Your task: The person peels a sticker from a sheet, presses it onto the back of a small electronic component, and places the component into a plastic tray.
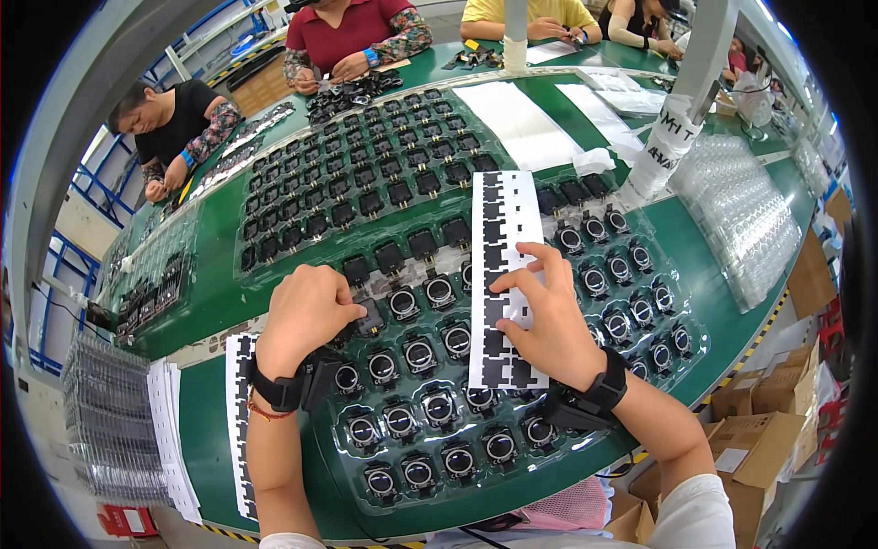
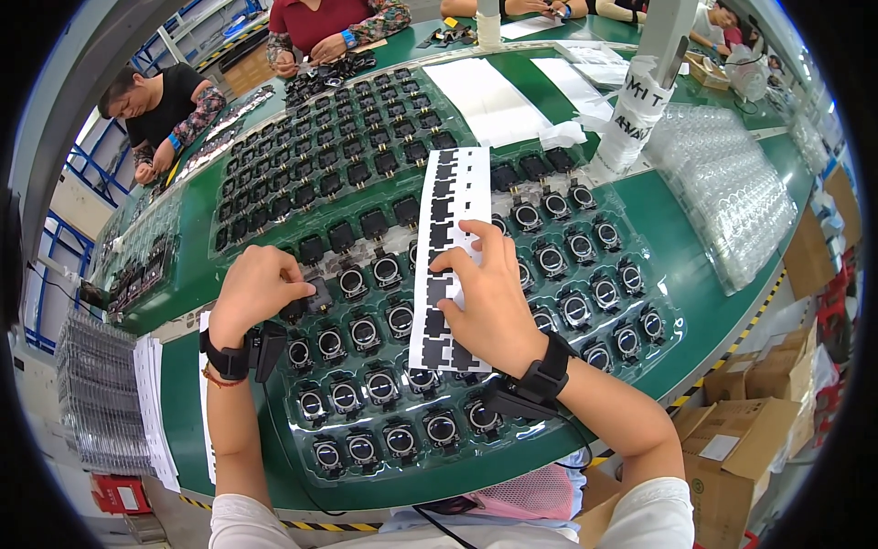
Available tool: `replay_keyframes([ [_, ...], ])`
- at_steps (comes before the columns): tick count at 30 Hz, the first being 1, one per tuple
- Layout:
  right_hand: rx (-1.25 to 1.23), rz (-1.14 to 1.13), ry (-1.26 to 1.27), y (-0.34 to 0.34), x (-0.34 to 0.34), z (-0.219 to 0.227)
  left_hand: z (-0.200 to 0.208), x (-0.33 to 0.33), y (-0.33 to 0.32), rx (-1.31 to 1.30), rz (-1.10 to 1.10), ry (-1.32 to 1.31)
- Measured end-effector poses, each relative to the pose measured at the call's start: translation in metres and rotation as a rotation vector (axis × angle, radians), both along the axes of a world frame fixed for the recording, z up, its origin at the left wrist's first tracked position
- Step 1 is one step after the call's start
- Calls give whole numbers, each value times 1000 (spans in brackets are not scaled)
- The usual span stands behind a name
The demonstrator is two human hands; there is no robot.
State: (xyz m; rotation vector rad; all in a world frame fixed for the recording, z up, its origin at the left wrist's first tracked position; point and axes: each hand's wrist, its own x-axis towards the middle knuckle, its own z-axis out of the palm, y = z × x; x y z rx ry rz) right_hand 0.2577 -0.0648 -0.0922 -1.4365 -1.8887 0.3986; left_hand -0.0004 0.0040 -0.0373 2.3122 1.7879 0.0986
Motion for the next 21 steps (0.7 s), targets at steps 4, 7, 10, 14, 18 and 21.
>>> replay_keyframes([
  [4,51,-9,-7,0,1,1,-4,-2,1,47,-34,45],
  [7,74,4,35,1,1,-2,-8,1,0,111,-25,57],
  [10,104,2,94,1,0,0,-11,4,-1,152,14,57],
  [14,115,29,208,-1,1,0,-16,3,-4,162,-18,72],
  [18,143,80,322,2,0,-4,3,20,-22,253,8,8],
  [21,165,80,398,1,0,1,19,38,-36,117,-117,-246],
])
